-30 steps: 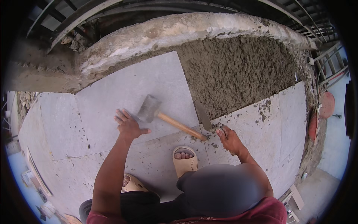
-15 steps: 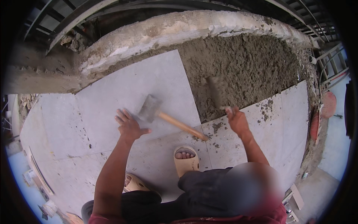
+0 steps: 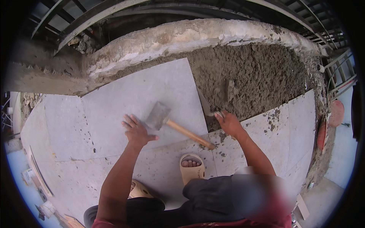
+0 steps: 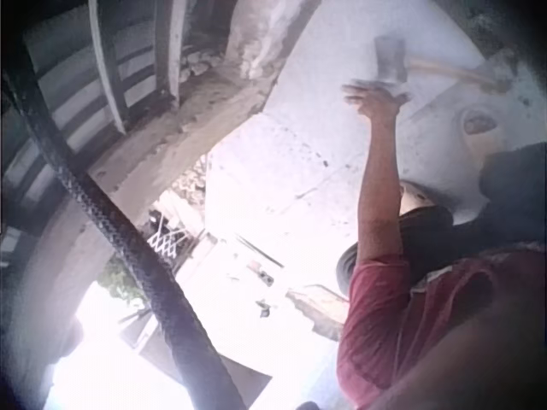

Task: The person spreads wet cement on a floor section using a trowel and a straightedge, then places a large floor tile onto the cement and taps it with a rubber mallet to level it. The person briefly interacts with a smartphone showing a QR code before resuming tile placement.

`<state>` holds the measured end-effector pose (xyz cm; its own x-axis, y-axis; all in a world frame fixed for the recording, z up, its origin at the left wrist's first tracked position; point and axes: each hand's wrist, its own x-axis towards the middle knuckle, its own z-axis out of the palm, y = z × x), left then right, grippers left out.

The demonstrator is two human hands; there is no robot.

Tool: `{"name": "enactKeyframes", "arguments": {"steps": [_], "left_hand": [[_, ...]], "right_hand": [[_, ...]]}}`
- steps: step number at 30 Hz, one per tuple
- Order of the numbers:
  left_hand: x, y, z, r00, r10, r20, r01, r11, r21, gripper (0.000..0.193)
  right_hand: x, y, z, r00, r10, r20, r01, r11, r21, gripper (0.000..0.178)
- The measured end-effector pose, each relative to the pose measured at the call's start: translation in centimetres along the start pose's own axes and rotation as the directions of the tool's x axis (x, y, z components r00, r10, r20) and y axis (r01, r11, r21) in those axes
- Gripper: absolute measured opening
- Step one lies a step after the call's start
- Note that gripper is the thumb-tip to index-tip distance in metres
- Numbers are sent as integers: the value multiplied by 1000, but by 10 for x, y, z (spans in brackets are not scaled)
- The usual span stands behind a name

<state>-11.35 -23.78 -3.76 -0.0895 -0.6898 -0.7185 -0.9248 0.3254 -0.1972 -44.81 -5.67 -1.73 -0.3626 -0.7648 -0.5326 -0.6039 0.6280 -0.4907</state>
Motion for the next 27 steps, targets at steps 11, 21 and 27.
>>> {"name": "enactKeyframes", "arguments": {"steps": [11, 21, 27], "left_hand": [[-8, 1, -3, 1000, -4, 8, 4, 1000, -31, 157], [-6, -2, 3, 1000, -13, -12, 12, 1000, -26, 158], [-14, 0, -6, 999, 22, -32, -23, 999, -39, 155]], "right_hand": [[12, -4, -56, 977, 170, -130, -143, 971, 191, 57], [80, -34, -10, 995, 22, -95, -21, 1000, 15, 57], [123, -23, -36, 971, 72, -227, -62, 997, 49, 64]]}}
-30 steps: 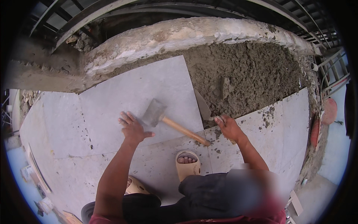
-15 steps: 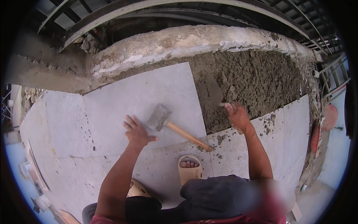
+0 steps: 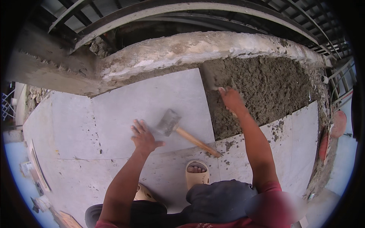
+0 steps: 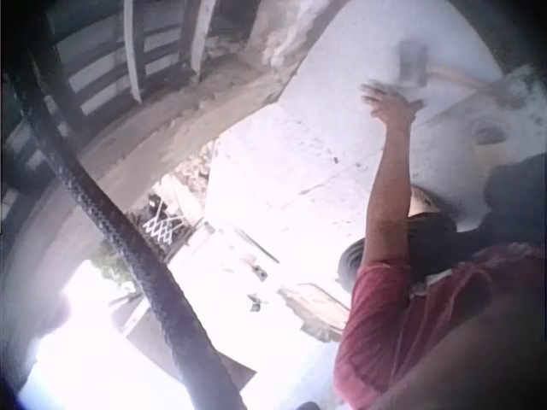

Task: The person spreads wet cement on a floor section using a trowel and a straightedge, then places a large floor tile onto the cement and taps it with a rubber mallet to level it. The person briefly interacts with a smartphone showing a QR code before resuming tile placement.

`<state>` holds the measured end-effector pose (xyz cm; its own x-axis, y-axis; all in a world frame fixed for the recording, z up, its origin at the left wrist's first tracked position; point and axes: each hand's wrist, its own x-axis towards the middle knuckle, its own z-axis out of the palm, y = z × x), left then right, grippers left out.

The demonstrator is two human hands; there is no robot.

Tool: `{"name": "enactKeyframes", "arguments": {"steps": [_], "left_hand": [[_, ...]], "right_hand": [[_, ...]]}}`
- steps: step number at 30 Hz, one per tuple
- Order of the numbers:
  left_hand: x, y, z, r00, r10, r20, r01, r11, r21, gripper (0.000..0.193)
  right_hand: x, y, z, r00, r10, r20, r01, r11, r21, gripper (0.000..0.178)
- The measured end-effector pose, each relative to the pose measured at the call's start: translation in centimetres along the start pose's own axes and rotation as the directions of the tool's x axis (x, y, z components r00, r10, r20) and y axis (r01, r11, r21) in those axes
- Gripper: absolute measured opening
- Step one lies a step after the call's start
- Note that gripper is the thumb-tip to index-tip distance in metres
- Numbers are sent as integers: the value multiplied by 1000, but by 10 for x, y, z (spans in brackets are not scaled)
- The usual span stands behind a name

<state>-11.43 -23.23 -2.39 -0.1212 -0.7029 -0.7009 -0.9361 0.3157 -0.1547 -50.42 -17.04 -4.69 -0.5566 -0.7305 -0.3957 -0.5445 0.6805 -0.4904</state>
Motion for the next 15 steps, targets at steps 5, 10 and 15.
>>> {"name": "enactKeyframes", "arguments": {"steps": [5, 10, 15], "left_hand": [[6, 2, -2, 1000, 23, -22, -24, 998, -60, 153], [19, -32, 0, 995, 43, 93, -51, 995, 81, 116], [40, 5, -91, 965, 241, -107, -248, 967, -63, 98]], "right_hand": [[2, 58, -55, 967, -56, -249, 7, 981, -193, 62], [-66, 38, -57, 969, -140, -205, 76, 953, -292, 52], [-126, 52, 53, 864, -500, 62, 479, 777, -408, 49]]}}
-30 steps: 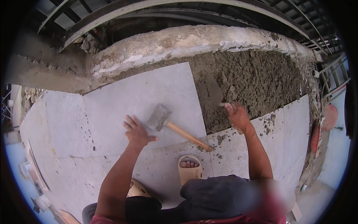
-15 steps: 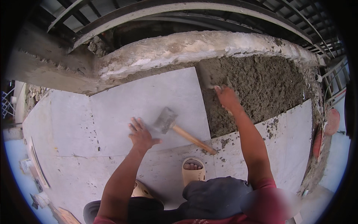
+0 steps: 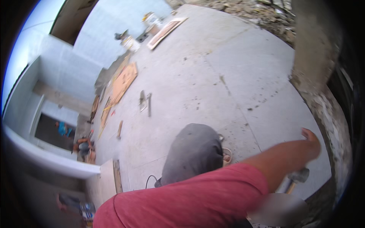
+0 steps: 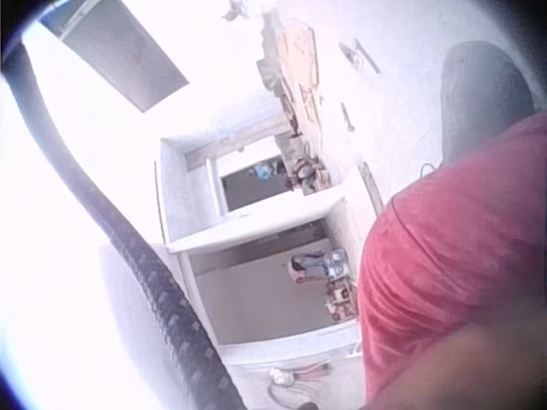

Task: The person spreads wet cement on a floor section using a trowel and a straightedge, then places a large floor tile onto the cement and taps it with a rubber mallet to level it. The person briefly interacts with a smartphone showing a QR code before resuming tile placement.

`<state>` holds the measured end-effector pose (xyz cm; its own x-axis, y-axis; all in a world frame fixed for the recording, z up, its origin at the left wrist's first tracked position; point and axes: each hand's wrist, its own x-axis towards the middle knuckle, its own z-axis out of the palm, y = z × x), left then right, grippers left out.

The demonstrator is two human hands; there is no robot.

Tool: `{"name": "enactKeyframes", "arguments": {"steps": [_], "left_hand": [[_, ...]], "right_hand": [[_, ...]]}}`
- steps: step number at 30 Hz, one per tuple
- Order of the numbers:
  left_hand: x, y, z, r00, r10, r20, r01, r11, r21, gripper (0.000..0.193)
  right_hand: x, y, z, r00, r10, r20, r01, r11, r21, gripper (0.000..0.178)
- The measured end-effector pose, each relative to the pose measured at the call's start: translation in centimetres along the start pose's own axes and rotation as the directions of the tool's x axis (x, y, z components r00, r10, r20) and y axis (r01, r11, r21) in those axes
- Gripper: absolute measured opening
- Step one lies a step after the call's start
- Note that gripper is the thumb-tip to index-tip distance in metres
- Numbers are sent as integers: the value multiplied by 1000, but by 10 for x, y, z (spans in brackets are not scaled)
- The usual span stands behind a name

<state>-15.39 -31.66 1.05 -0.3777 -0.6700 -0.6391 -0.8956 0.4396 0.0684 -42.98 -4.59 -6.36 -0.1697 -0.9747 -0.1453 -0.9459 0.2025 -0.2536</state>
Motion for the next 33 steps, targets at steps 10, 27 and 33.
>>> {"name": "enactKeyframes", "arguments": {"steps": [10, 27, 33], "left_hand": [[-8, -11, -97, 992, 100, -76, -88, 984, 158, 62], [-58, 22, 76, 997, 33, 64, -36, 998, 52, 149], [-61, 8, 80, 995, -52, 83, 49, 998, 31, 150]], "right_hand": [[-12, -73, 45, 980, -129, 148, 151, 978, -143, 44], [-104, -70, -51, 930, 156, -332, 191, 565, 803, 41], [-66, -69, -70, 920, 292, 260, -390, 634, 668, 51]]}}
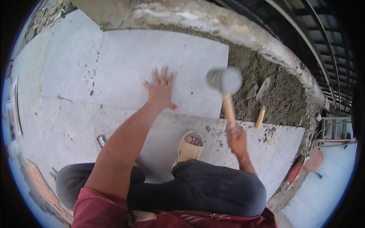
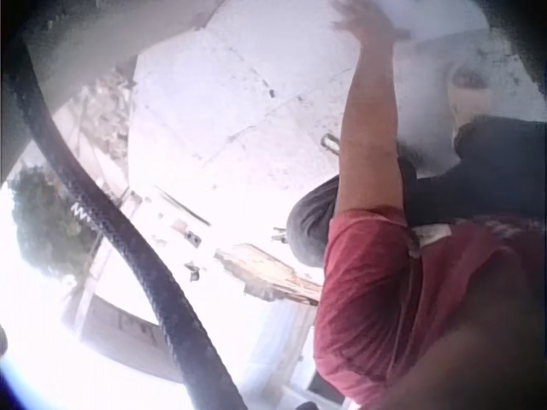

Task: The person spreads wet cement on a floor section using a trowel and a straightedge, then places a large floor tile onto the cement and taps it with a rubber mallet to level it. The person briefly interacts with a smartphone showing a QR code before resuming tile placement.

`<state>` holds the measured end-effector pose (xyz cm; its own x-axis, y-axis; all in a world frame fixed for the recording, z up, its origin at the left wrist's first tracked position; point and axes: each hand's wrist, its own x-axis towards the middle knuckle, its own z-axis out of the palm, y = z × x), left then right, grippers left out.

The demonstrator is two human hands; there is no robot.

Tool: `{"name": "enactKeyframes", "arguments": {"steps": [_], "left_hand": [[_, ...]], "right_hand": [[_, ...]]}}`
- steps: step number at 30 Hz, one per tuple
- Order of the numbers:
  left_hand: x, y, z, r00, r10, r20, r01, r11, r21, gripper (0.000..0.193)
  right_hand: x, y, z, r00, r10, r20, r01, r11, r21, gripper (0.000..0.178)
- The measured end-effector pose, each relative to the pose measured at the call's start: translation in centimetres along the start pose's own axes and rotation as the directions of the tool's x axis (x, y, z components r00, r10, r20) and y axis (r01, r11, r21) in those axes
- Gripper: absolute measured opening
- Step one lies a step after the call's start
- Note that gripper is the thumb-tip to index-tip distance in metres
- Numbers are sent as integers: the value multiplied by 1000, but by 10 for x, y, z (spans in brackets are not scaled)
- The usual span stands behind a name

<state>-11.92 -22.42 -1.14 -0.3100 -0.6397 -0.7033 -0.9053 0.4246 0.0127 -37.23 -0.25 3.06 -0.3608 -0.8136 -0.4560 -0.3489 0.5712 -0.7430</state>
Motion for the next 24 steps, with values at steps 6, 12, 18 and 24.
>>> {"name": "enactKeyframes", "arguments": {"steps": [6, 12, 18, 24], "left_hand": [[3, 8, 1, 1000, 19, -12, -19, 1000, -15, 150], [4, 11, -2, 1000, 0, -16, 0, 999, 32, 147], [17, 17, -11, 1000, -6, -18, 7, 999, 38, 146], [24, 36, -23, 998, 58, -20, -59, 997, -53, 147]], "right_hand": [[-17, -19, 13, 906, -295, -304, 402, 824, 398, 47], [0, 20, -5, 995, 97, -7, -97, 995, -14, 45], [32, -108, -6, 882, -283, -376, 450, 743, 496, 51], [91, 22, 21, 992, -39, -122, 10, 974, -228, 53]]}}
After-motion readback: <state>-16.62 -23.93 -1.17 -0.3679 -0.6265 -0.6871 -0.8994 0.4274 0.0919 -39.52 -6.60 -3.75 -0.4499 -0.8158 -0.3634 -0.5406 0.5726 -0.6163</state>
